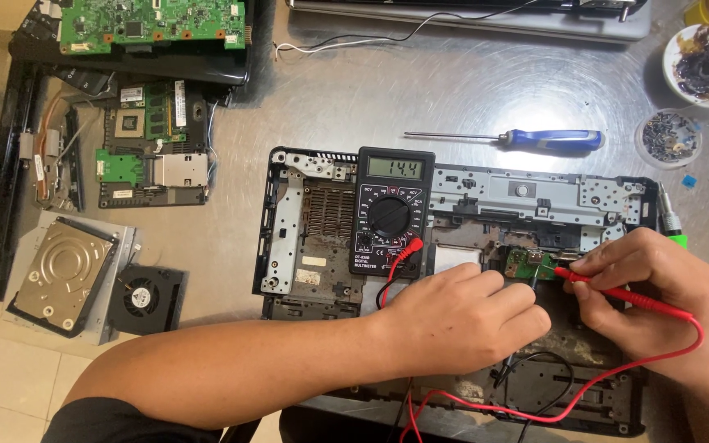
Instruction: Repairing a laptop by soldering components and testing the circuit board with a multimeter
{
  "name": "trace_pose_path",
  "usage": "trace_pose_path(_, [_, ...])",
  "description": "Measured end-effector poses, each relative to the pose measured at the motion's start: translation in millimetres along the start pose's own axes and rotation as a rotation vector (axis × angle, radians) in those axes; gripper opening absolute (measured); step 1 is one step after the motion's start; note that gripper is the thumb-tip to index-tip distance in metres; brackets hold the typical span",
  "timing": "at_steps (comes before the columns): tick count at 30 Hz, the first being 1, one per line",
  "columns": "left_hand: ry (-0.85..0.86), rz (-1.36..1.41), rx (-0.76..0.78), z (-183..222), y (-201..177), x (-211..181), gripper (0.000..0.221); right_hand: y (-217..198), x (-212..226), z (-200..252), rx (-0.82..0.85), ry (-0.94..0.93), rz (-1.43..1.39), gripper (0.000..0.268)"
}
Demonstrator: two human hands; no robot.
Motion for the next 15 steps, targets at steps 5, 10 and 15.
trace_pose_path(5, [0.0,-0.014,-0.005,0.0,0.0,-0.2,0.018,0.0,-1.6,1.8,-0.007,0.003,0.004,0.022])
trace_pose_path(10, [0.002,-0.009,-0.008,0.1,-0.1,-0.2,0.018,0.1,0.7,-0.9,-0.001,-0.016,-0.005,0.021])
trace_pose_path(15, [0.0,-0.007,0.007,0.0,0.9,-0.1,0.017,0.2,2.0,-1.4,0.007,-0.019,0.007,0.021])
Point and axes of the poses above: each hand's wrist, its own z-axis away from the middle knuckle, its own y-axis out of the palm, x = y × z, the point moved 9 cm from there along -z, towards the middle knuckle, and after that the axes turned 14 degrees about -y, right-handed, at the moved point
